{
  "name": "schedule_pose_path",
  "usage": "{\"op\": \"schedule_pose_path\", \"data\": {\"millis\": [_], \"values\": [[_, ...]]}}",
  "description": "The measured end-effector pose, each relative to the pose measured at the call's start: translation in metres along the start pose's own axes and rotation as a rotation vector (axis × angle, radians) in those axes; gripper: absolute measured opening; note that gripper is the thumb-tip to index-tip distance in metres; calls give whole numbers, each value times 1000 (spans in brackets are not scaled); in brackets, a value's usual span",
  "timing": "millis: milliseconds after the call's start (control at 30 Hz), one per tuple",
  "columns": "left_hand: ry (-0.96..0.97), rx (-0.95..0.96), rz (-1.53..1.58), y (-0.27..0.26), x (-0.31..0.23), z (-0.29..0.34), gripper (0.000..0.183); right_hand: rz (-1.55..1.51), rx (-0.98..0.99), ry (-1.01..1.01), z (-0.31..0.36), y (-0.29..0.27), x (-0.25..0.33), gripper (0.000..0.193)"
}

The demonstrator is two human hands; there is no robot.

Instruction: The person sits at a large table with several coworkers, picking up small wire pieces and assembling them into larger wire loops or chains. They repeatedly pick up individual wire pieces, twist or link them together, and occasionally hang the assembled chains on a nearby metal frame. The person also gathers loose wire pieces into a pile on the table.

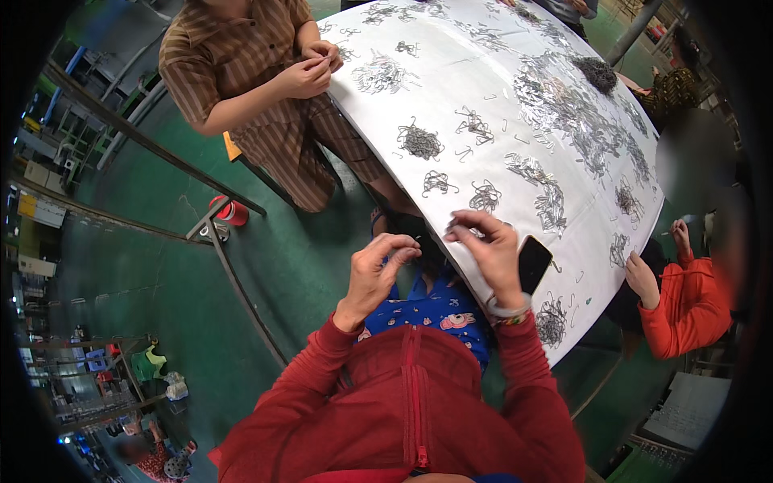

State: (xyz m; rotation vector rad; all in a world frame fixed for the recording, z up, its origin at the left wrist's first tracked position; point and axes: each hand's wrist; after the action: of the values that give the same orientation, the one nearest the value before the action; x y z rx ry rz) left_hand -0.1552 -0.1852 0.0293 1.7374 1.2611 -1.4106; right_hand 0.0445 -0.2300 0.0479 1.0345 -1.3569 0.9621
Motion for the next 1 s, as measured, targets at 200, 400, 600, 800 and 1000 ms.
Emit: {"op": "schedule_pose_path", "data": {"millis": [200, 400, 600, 800, 1000], "values": [[42, 38, -116, 6, 2, 2, 6, -6, -69, -13, 20, 38, 13, 22], [137, -44, -215, 13, 11, 2, 10, -74, -95, 11, 25, 39, -2, 22], [100, -28, -230, 13, 22, 6, 12, -272, -169, 40, 26, 50, -20, 19], [-38, -252, -6, 18, 32, -35, 22, -414, -162, 128, 23, 46, -24, 18], [241, 93, -550, 72, 91, -172, 22, -317, -112, 184, 29, 41, -25, 18]]}}
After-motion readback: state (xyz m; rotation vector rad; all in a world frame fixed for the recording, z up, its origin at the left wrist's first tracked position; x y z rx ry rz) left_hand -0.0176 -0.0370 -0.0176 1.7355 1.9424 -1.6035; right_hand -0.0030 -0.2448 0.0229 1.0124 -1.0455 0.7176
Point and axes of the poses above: each hand's wrist, its own z-axis away from the middle knuckle, its own y-axis out of the palm, x = y × z
